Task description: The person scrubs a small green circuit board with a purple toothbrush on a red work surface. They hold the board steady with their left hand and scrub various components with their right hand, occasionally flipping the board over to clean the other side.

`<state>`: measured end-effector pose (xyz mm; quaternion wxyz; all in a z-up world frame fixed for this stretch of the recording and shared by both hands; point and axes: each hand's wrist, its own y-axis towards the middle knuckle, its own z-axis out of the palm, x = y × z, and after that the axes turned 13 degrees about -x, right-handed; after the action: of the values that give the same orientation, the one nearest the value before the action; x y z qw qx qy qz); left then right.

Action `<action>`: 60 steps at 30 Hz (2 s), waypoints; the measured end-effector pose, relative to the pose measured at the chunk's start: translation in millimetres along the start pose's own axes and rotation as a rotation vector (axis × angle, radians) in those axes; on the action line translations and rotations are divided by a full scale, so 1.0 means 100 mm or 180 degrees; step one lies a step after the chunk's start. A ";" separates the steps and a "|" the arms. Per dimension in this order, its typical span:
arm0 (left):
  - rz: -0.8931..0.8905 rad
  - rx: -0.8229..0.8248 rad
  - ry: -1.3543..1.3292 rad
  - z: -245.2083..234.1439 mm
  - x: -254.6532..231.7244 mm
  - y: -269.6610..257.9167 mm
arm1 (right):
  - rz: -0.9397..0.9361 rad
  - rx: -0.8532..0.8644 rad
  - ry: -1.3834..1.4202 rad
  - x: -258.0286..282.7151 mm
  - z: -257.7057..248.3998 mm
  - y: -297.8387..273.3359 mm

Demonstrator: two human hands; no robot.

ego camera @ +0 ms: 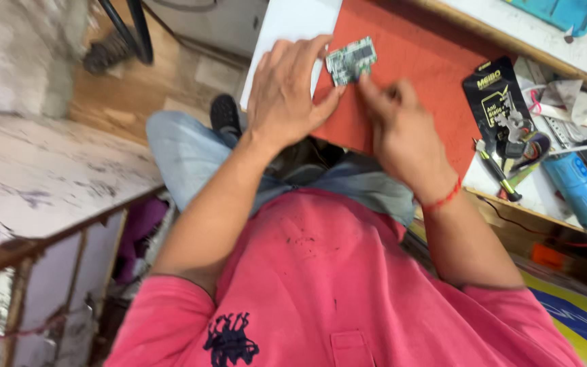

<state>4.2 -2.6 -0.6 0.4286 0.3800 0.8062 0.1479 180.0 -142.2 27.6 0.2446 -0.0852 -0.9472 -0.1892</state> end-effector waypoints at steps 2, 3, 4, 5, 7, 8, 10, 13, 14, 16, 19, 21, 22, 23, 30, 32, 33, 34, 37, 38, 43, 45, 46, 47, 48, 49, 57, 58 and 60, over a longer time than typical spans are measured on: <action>0.0025 -0.0071 -0.0045 -0.02 -0.01 0.04 | 0.0045 0.0092 -0.0049 0.08 -0.05 -0.04; -0.0036 -0.0077 -0.0105 0.01 -0.05 0.00 | 0.0055 -0.0034 -0.0067 0.04 -0.06 -0.01; -0.0012 -0.0073 -0.0087 0.04 -0.04 0.00 | 0.0064 -0.0160 -0.0085 -0.03 -0.06 0.06; -0.0028 -0.0056 -0.0048 0.03 -0.01 -0.01 | 0.0073 -0.0245 -0.0079 -0.06 -0.05 0.06; -0.0018 -0.0029 -0.0045 0.01 0.00 -0.03 | 0.0038 0.0100 0.0056 0.01 -0.08 -0.02; 0.0008 -0.0020 -0.0082 0.01 -0.02 -0.01 | -0.0005 0.0244 0.0134 0.04 -0.07 -0.01; 0.0055 -0.0043 -0.0069 -0.01 0.02 0.03 | -0.0054 0.0020 -0.0046 0.04 -0.06 0.07; -0.0038 0.0020 -0.0050 0.02 0.02 -0.06 | 0.0021 0.0027 -0.0276 0.00 -0.08 0.07; -0.0064 0.0054 -0.0057 0.01 0.00 -0.07 | 0.0035 0.0030 -0.0331 0.00 -0.08 0.10; -0.0013 0.0054 0.0007 -0.01 0.03 0.03 | -0.0028 0.0247 -0.0031 0.08 -0.04 0.10; -0.0010 0.0043 0.0001 -0.02 -0.03 0.03 | 0.0144 -0.0016 0.0281 0.07 -0.10 0.12; -0.0081 0.0048 -0.0047 -0.03 -0.05 0.03 | 0.0322 -0.0273 0.0500 0.06 -0.14 0.23; 0.0027 -0.0047 0.0031 -0.01 0.01 0.08 | 0.0436 -0.0316 0.0606 0.07 -0.18 0.26; 0.0028 -0.0056 0.0084 0.02 0.02 0.03 | 0.0640 -0.0248 0.0712 0.10 -0.23 0.19; -0.0020 0.0055 0.0032 0.00 -0.02 0.01 | 0.0351 -0.0338 0.0625 0.18 -0.17 0.24; 0.0008 0.0009 0.0002 -0.03 -0.05 -0.01 | 0.0019 -0.0335 0.0210 0.08 -0.19 0.25; 0.0035 -0.0036 0.0004 -0.03 -0.06 0.00 | 0.0134 -0.0214 0.0160 0.05 -0.17 0.24; 0.0030 -0.0074 0.0025 -0.05 -0.08 0.00 | 0.0247 -0.0091 0.0107 0.04 -0.17 0.22; 0.0059 -0.0165 0.0062 -0.09 -0.10 0.05 | 0.0256 0.0140 0.0052 0.11 -0.09 0.07; 0.0064 -0.0200 0.0076 -0.09 -0.09 0.06 | 0.0220 0.0208 0.0048 0.12 -0.06 0.05; 0.0093 -0.0152 0.0038 -0.02 -0.06 -0.01 | 0.0156 -0.0048 -0.0121 0.02 -0.07 0.12; 0.0146 -0.0146 0.0053 -0.01 -0.02 -0.05 | 0.0118 0.0009 -0.0032 0.00 -0.08 0.09; 0.0118 -0.0125 -0.0010 0.00 -0.06 -0.12 | 0.0075 0.0114 0.0128 0.01 -0.09 0.04; 0.0164 -0.0150 -0.0036 -0.01 -0.04 -0.07 | -0.0020 0.0136 0.0300 0.03 -0.05 0.07; 0.0210 -0.0176 -0.0063 -0.04 -0.04 -0.02 | 0.0089 0.0101 0.0292 0.07 -0.02 0.07; 0.0151 -0.0199 -0.0237 -0.07 -0.07 0.01 | 0.0163 0.0094 0.0274 0.08 0.01 0.06; 0.0053 0.0702 -0.2914 -0.86 -1.28 0.01 | 0.0041 -0.0500 0.0456 0.00 0.14 0.06; 0.0023 0.0884 -0.3160 -0.92 -1.45 -0.04 | 0.0100 -0.0458 0.0463 -0.01 0.13 -0.01; -0.0047 0.1088 -0.3497 -0.96 -1.66 -0.06 | 0.0134 -0.0392 0.0467 0.00 0.11 -0.10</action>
<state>-18.7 -121.4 148.5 0.7181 0.4593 0.4802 -0.2067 172.2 -146.6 15.5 0.3115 -0.1059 -0.9113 -0.2475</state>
